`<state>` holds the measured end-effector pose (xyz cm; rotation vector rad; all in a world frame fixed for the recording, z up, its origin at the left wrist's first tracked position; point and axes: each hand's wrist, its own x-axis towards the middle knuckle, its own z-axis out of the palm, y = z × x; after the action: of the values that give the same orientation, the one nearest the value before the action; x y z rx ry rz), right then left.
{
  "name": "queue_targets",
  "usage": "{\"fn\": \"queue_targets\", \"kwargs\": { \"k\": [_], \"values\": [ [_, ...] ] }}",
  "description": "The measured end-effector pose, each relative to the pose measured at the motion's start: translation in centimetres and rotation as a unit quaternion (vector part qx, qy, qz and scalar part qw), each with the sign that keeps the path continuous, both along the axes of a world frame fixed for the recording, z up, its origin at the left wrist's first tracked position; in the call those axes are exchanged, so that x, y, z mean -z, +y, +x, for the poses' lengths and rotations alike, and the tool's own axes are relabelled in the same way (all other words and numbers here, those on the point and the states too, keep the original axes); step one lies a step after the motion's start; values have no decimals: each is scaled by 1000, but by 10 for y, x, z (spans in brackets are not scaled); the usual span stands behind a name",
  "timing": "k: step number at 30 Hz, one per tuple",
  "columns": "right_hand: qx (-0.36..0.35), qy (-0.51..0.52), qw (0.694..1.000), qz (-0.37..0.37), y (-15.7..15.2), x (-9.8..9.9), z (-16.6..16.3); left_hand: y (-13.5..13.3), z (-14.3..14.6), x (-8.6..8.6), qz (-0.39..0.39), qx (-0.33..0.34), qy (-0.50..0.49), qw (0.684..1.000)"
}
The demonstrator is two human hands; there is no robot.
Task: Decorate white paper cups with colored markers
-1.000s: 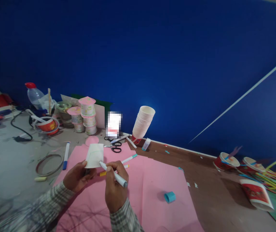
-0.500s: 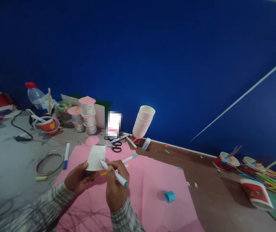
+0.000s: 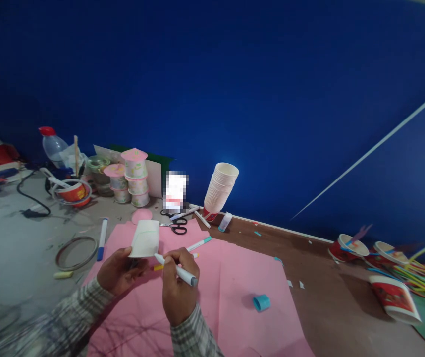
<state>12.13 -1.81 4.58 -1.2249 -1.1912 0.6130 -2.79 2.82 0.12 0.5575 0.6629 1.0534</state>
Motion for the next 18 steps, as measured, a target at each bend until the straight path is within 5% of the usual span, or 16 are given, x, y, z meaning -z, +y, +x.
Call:
{"fn": "queue_targets", "kwargs": {
  "k": [18],
  "values": [
    [-25,4,999,21,-2,-1,-5,-4,7,3,86,11,30,996]
  ]
}}
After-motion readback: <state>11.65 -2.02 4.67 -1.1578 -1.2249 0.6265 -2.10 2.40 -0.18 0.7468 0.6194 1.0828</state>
